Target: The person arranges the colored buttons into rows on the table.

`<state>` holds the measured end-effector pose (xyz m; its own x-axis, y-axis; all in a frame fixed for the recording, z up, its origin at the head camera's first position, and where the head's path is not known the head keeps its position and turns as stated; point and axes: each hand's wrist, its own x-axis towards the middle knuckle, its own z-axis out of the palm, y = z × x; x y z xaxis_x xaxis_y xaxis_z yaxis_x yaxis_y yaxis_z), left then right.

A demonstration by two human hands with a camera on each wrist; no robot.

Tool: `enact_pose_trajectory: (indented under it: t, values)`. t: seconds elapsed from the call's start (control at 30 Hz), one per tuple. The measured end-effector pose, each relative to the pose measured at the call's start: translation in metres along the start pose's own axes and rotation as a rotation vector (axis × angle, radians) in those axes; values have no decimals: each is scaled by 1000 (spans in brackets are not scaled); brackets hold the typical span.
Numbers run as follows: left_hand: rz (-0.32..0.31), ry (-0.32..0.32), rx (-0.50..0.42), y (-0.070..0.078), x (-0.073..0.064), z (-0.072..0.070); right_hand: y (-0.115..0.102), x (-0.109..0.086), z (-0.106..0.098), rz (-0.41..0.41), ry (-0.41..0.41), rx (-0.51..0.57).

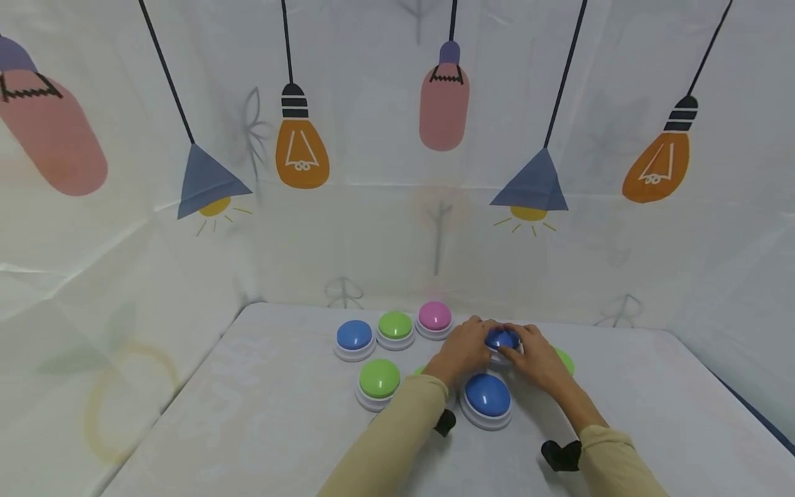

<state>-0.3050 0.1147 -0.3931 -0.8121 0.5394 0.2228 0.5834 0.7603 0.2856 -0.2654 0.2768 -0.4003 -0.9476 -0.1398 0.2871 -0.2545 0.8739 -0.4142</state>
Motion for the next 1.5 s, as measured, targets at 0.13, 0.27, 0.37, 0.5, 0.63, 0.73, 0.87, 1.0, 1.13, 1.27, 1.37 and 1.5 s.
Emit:
enact_pose_trajectory:
  t: [0.13, 0.27, 0.37, 0.5, 0.63, 0.73, 0.87, 1.0, 1.13, 1.27, 1.37, 1.5]
  values:
    - [31, 19, 9, 0, -1, -4, -3, -4, -3, -21, 37, 15]
    - [66, 37, 7, 2, -2, -6, -4, -10, -6, -49, 95, 49]
    - [100, 54, 17, 5, -4, -8, -4, -15, -8, -61, 134, 73]
    - [134, 74, 40, 10, -9, -11, -4, -22, -11, -79, 168, 86]
    - [158, 93, 46, 17, -15, -12, -4, -30, -15, -92, 193, 81]
    - [180, 105, 53, 22, -20, -12, -3, -37, -17, -81, 196, 71]
    - [195, 111, 65, 28, -25, -12, -3, -46, -20, -68, 190, 65]
    - [190, 101, 75, 33, -31, -10, -3, -54, -22, -79, 194, 69]
    - [221, 112, 104, 38, -38, -8, -3, -64, -23, -101, 209, 76]
    - [292, 137, 142, 45, -43, -5, -1, -77, -26, -111, 210, 102]
    - [328, 137, 168, 50, -47, -2, 1, -86, -27, -99, 194, 111]
    - [334, 113, 205, 56, -51, 1, 5, -97, -27, -68, 176, 98]
